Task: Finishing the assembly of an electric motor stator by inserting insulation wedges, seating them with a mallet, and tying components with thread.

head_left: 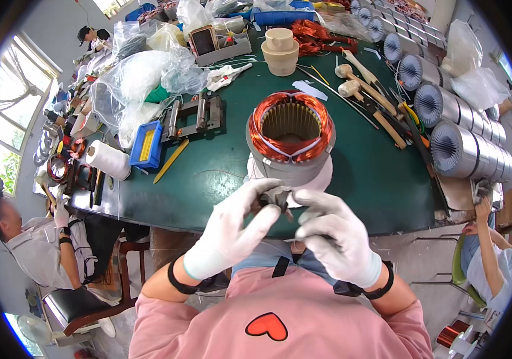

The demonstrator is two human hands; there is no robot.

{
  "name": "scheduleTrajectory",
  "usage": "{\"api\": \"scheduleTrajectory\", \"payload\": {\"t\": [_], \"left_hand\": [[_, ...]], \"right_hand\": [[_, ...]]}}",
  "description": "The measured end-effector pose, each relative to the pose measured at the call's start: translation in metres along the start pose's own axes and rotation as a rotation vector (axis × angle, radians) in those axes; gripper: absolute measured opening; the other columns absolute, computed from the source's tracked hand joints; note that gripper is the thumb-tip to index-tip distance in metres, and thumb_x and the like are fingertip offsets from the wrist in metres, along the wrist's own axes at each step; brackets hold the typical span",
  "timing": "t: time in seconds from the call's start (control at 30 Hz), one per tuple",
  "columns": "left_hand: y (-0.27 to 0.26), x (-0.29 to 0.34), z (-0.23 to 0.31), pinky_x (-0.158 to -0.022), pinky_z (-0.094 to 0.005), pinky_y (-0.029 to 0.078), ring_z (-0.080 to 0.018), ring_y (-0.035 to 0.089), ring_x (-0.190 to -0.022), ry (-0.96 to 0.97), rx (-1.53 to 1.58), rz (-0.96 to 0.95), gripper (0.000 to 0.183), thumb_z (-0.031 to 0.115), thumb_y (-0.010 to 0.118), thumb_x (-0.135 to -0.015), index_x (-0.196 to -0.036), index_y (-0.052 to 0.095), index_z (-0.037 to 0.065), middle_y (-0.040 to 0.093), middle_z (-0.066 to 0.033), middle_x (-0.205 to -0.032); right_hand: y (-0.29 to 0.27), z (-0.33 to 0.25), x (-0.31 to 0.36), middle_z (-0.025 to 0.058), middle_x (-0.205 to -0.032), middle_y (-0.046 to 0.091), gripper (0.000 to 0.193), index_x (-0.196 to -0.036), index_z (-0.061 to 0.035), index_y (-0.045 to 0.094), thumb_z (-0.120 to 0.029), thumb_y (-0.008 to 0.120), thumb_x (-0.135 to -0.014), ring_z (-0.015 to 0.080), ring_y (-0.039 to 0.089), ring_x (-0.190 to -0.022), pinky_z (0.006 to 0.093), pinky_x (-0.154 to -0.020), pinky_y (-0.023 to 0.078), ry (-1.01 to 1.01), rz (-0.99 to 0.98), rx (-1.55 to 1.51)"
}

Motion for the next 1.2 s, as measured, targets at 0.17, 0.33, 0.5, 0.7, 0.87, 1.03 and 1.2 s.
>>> {"api": "scheduleTrajectory", "payload": {"t": [0.17, 0.33, 0.5, 0.7, 0.87, 1.03, 1.2], "left_hand": [[0.019, 0.004, -0.002, -0.085, -0.0301, 0.055, -0.0154, 0.069, -0.094, 0.026, -0.129, -0.133, 0.04, 0.009, 0.061, -0.092, -0.131, 0.059, -0.003, 0.07, -0.012, -0.108], [0.054, 0.019, -0.007, -0.085, -0.0369, 0.056, -0.0281, 0.069, -0.095, 0.348, -0.162, -0.371, 0.048, 0.01, 0.069, -0.088, -0.133, 0.055, 0.001, 0.069, -0.0127, -0.107], [0.071, 0.039, -0.03, -0.078, -0.0415, 0.054, -0.0345, 0.065, -0.089, 0.493, -0.177, -0.318, 0.049, 0.013, 0.067, -0.09, -0.134, 0.049, 0.001, 0.067, -0.0137, -0.103], [0.058, 0.063, -0.048, -0.086, -0.0426, 0.054, -0.0349, 0.065, -0.096, 0.412, -0.191, -0.277, 0.051, 0.017, 0.068, -0.09, -0.135, 0.05, 0.0, 0.065, -0.018, -0.108], [-0.01, 0.073, -0.044, -0.09, -0.0345, 0.055, -0.0261, 0.069, -0.101, 0.167, -0.164, 0.101, 0.038, 0.004, 0.062, -0.091, -0.128, 0.059, -0.003, 0.067, -0.0185, -0.114], [-0.018, 0.084, -0.039, -0.085, -0.0314, 0.055, -0.0201, 0.071, -0.094, 0.104, -0.222, 0.136, 0.028, 0.0, 0.057, -0.092, -0.118, 0.067, -0.003, 0.07, -0.0146, -0.106], [-0.008, 0.102, -0.017, -0.08, -0.0379, 0.056, -0.0267, 0.07, -0.087, 0.537, -0.445, 0.196, 0.022, 0.005, 0.062, -0.089, -0.11, 0.069, 0.003, 0.071, -0.0146, -0.1]], "right_hand": [[0.02, 0.007, 0.03, 0.0202, -0.14, 0.05, 0.013, -0.102, -0.0045, 0.07, -0.002, 0.067, -0.089, 0.0219, 0.064, -0.1, 0.0326, -0.081, 0.053, 0.242, -0.111, -0.118], [0.036, 0.011, 0.069, 0.013, -0.132, 0.048, 0.012, -0.105, -0.0024, 0.069, -0.002, 0.061, -0.096, 0.0171, 0.052, -0.112, 0.0303, -0.091, 0.048, 0.51, -0.26, -0.606], [0.039, 0.017, 0.091, 0.0087, -0.121, 0.052, 0.012, -0.104, -0.0026, 0.069, -0.012, 0.064, -0.099, 0.0182, 0.055, -0.108, 0.0326, -0.09, 0.049, 0.68, -0.351, -0.651], [0.053, 0.038, 0.106, 0.016, -0.128, 0.058, 0.022, -0.105, -0.0061, 0.064, -0.026, 0.069, -0.099, 0.0191, 0.063, -0.09, 0.0306, -0.08, 0.051, 0.668, -0.304, -0.667], [0.045, 0.042, 0.069, 0.0248, -0.16, 0.026, 0.019, -0.118, -0.0035, 0.057, -0.018, 0.056, -0.105, 0.0222, 0.064, -0.084, 0.0229, -0.051, 0.045, 0.515, -0.052, -1.571], [0.062, 0.048, 0.07, 0.0218, -0.154, 0.038, 0.021, -0.116, -0.0075, 0.06, -0.025, 0.054, -0.106, 0.0165, 0.059, -0.079, 0.0217, -0.055, 0.044, 0.505, -0.082, -1.531], [0.084, 0.034, 0.085, 0.0164, -0.095, 0.069, 0.014, -0.098, -0.0029, 0.066, -0.015, 0.068, -0.093, 0.0282, 0.065, -0.07, 0.0348, -0.063, 0.053, 0.283, -0.242, 0.176]]}}
Point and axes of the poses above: each hand's wrist, its own x-axis away from the middle knuckle, its own y-axis out of the palm, z = x × y, the point moved 6 cm from there along -x, towards the middle knuckle
